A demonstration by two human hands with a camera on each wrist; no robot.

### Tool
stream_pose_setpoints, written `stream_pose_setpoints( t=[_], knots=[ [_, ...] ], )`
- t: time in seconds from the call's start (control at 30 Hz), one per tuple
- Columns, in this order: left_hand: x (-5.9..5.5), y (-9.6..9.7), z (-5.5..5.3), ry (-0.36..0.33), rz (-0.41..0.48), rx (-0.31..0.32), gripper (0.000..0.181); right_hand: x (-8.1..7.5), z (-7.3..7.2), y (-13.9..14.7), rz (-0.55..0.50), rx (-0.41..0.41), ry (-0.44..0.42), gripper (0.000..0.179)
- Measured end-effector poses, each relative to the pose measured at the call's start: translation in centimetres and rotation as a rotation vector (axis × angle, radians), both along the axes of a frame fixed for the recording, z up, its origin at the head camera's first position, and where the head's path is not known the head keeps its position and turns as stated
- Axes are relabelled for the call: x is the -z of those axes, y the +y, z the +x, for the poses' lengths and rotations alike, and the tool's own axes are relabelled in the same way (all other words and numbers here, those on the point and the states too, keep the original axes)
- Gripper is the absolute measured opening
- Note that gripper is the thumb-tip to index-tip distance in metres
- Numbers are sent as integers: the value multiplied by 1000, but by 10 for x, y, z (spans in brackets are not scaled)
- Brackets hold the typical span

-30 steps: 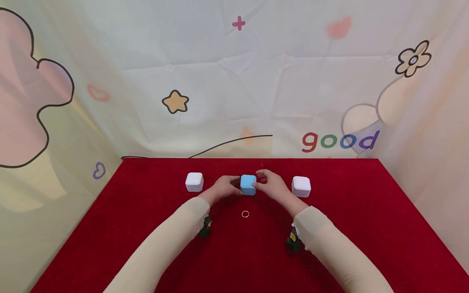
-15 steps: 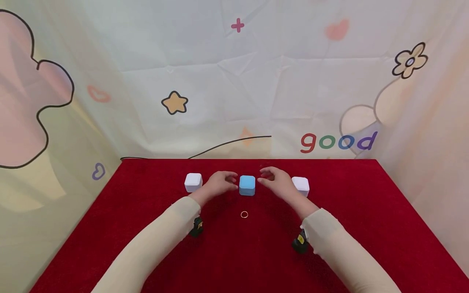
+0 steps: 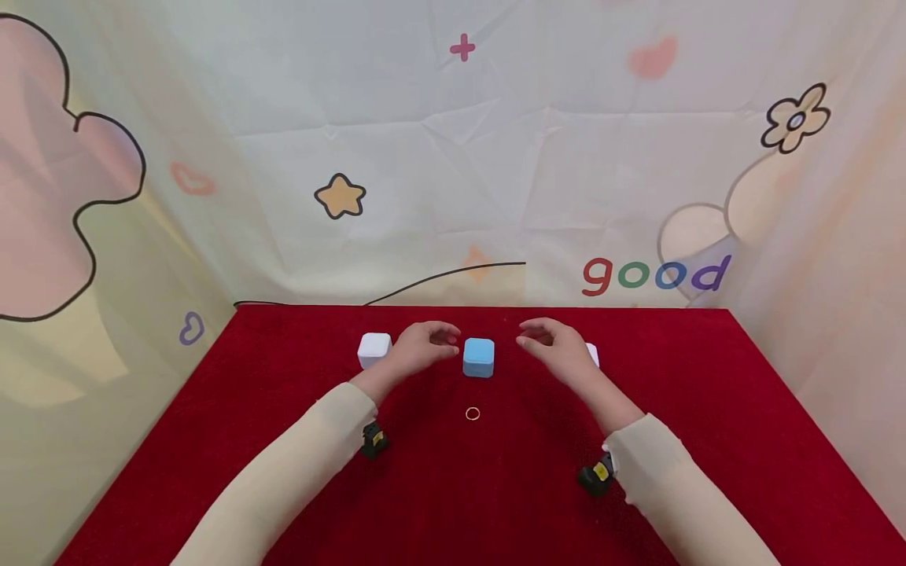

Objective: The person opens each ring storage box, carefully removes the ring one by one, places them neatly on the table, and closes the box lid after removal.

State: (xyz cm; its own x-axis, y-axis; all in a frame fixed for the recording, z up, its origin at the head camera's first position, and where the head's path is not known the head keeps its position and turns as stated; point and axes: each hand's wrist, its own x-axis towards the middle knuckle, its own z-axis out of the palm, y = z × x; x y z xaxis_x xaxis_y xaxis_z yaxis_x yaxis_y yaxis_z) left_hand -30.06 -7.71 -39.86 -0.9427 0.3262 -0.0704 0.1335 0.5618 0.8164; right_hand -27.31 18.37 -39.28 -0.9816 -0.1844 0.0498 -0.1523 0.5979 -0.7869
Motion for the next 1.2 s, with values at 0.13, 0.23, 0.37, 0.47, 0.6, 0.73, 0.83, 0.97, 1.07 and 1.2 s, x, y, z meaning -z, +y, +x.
stream_pose_setpoints(
  t=[0.13,0.23,0.37,0.47,0.6,0.73,0.83,0.97,1.07,1.2],
  knots=[
    [-4,0,5,7,34,10,39,-5,7,5,-46,-11,0,44],
    [-6,2,10,10,60,14,38,-8,11,7,-60,-13,6,46],
    [-6,3,15,17,96,16,38,-10,16,11,-73,-1,-1,47],
    [-6,4,19,22,120,17,38,-12,20,15,-78,2,1,47],
    [-4,9,25,14,155,9,40,-13,24,20,-91,14,5,48],
    [-3,16,30,6,191,10,41,-13,28,25,-116,33,6,49],
    [-1,22,32,4,213,13,41,-11,30,27,-122,46,16,50],
    [1,31,34,3,236,18,42,-7,32,31,-95,71,26,51],
    [1,38,37,-8,258,25,42,-5,32,35,-94,80,25,51],
    [2,48,39,-13,274,39,43,-2,33,41,-122,83,9,52]
  ],
)
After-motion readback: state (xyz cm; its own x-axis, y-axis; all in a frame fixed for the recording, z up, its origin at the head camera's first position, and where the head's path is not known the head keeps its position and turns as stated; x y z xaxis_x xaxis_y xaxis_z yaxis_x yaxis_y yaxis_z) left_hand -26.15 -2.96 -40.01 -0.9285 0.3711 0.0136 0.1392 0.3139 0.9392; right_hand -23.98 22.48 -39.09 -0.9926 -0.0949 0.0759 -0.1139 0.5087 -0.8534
